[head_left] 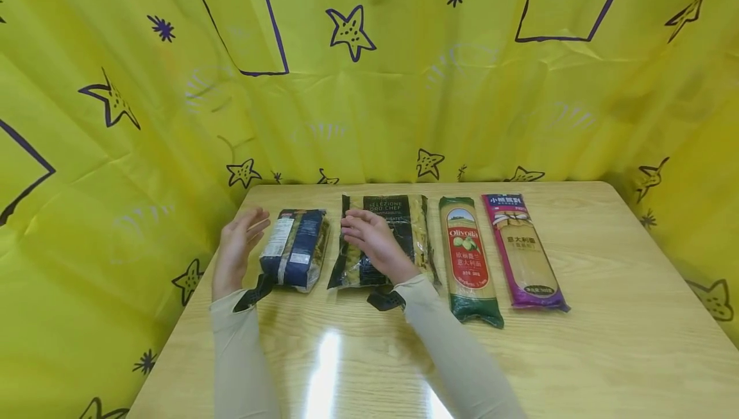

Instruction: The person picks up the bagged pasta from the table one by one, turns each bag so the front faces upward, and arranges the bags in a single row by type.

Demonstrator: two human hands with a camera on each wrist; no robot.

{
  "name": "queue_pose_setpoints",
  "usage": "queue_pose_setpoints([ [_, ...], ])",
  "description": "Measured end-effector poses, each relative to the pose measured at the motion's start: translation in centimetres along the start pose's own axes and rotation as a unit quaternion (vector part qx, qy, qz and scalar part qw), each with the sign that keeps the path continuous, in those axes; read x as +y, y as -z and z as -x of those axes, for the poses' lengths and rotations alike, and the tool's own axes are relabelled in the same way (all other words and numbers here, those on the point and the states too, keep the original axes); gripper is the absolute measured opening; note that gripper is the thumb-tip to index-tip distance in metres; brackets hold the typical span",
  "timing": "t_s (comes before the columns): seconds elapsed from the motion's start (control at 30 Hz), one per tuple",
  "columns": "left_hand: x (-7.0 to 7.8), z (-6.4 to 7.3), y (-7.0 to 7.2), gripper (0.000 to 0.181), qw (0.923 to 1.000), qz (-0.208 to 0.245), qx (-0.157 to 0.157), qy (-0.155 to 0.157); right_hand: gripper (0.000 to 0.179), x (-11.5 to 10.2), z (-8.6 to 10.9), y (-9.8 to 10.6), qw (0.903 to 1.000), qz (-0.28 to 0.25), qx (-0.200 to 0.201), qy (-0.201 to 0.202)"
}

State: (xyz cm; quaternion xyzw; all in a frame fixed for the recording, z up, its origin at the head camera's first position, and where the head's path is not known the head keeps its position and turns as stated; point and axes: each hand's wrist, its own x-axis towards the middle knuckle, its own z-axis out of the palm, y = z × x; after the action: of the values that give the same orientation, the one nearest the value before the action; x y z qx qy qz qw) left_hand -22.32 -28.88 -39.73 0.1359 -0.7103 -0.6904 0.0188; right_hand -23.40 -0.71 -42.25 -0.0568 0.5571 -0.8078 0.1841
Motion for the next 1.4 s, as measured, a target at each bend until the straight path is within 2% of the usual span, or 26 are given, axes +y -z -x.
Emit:
queue_pose_setpoints([
  [0.2,-0.7,-0.7,0.2,0.058,0.9993,-0.027,-0.014,0.020,0.050,1.1,-0.5,-0.5,0.9993,-0.014,-0.021,-0.027],
  [0.4,-1.3,-1.1,0.2,0.061,0.9983,-0.040,-0.028,0.031,0.057,2.1,-0.4,-1.5,0.9972,-0.002,-0.047,-0.058],
  [0.67,-1.8,-1.2,0.1,0.066,0.9955,-0.078,-0.041,0.037,0.079,3.2,-0.1,-2.7,0.9885,-0.085,-0.086,-0.091],
  [0.83,-2.0,-1.4,0.3,0.068,0.9934,-0.088,-0.053,0.052,0.085,3.8,-0.4,-3.5,0.9840,-0.109,-0.074,-0.120],
  [1.07,-2.7,-1.4,0.6,0.067,0.9931,-0.080,-0.063,0.058,0.082,4.6,-0.8,-3.7,0.9782,-0.133,-0.063,-0.146],
  [1.23,-3.4,-1.2,0.4,0.064,0.9947,-0.066,-0.058,0.054,0.081,5.1,-1.0,-3.7,0.9762,-0.136,-0.066,-0.156],
  [1.4,-3.6,-1.0,0.3,0.060,0.9952,-0.073,-0.046,0.046,0.079,5.5,-1.1,-4.0,0.9745,-0.142,-0.068,-0.161],
])
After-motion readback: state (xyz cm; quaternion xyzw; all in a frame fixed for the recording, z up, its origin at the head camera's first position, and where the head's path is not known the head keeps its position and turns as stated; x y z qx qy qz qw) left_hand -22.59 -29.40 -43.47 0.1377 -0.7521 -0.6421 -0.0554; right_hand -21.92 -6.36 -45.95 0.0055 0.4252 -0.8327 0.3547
